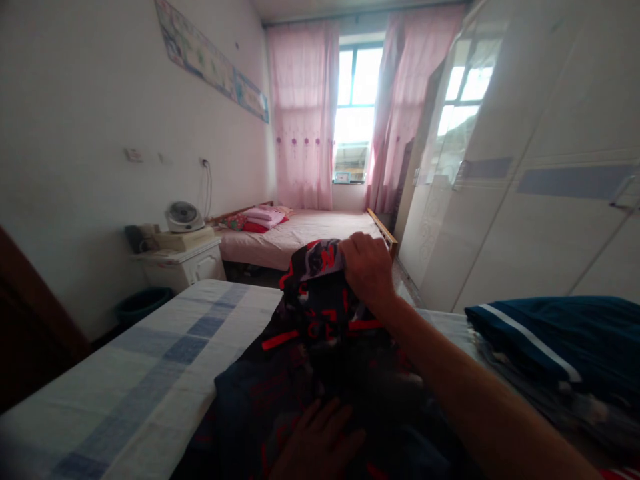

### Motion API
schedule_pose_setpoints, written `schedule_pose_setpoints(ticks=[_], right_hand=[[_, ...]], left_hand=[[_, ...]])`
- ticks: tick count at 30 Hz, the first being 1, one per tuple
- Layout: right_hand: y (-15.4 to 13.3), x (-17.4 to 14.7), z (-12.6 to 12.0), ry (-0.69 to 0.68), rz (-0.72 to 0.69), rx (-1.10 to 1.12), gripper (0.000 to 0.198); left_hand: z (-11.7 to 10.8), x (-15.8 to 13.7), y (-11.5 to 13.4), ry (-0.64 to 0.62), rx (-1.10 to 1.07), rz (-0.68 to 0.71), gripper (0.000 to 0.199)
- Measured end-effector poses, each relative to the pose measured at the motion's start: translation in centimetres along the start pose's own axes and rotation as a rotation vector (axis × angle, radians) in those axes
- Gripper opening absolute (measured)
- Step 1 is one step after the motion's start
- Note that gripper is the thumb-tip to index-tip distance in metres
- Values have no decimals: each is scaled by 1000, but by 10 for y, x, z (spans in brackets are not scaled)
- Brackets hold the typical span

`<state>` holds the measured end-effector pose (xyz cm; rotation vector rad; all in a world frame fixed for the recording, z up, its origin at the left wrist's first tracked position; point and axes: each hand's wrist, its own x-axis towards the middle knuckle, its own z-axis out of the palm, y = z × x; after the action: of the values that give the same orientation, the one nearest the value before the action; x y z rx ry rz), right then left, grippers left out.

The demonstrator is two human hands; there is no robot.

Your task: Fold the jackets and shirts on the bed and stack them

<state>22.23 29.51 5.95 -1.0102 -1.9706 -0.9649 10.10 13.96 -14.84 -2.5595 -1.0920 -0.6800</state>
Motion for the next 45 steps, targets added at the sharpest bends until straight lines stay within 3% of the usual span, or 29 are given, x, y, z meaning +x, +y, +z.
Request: schedule_pose_setpoints(ticks=[2,4,6,8,10,13,18,20,22,24,26,30,33,36,38,41,43,45], right_hand=[[-11,-37,-17,-106,-171,98,16],[-25,-80,-34,-315,-295,260,14],[-35,-111,-49,-501,-293,451,12],[-39,-119,-59,-558,-199,565,13],[-41,-106,-60,-504,-79,574,17],[-47,-73,-38,-460,41,490,33],[-72,-45,33,-680,133,321,65],[-78,-43,55,-774,161,284,57],[-74,-37,69,-802,180,268,31],[-59,-24,72,-750,205,254,20],[-35,-6,68,-647,247,224,28],[12,26,41,-250,324,239,26],[28,25,0,93,265,353,14],[24,-4,-57,186,167,378,13],[10,-40,-95,133,83,366,16],[-20,-109,-135,-154,-123,475,20],[-37,-152,-147,-438,-278,581,17],[-46,-179,-150,-589,-275,624,13]], left_hand=[[-6,1,1,-41,-36,-25,57],[-13,1,2,-86,-87,-51,56],[-20,2,3,-138,-150,-64,55],[-26,1,4,-173,-197,-77,55],[-29,1,5,-178,-216,-92,56],[-28,1,5,-178,-205,-93,58],[-16,0,2,-191,-156,-65,57],[-12,-1,1,-189,-157,-61,59],[-11,-3,1,-194,-166,-64,60],[-13,-4,2,-196,-191,-79,60],[-19,-3,3,-205,-231,-102,58],[-33,3,4,-282,-321,-139,56],[-42,5,5,-324,-364,-163,55],[-47,4,8,-308,-377,-194,52],[-49,2,11,-271,-374,-213,50],[-54,2,16,-185,-376,-222,45],[-57,2,19,-119,-392,-213,40],[-60,4,20,-83,-399,-205,36]])
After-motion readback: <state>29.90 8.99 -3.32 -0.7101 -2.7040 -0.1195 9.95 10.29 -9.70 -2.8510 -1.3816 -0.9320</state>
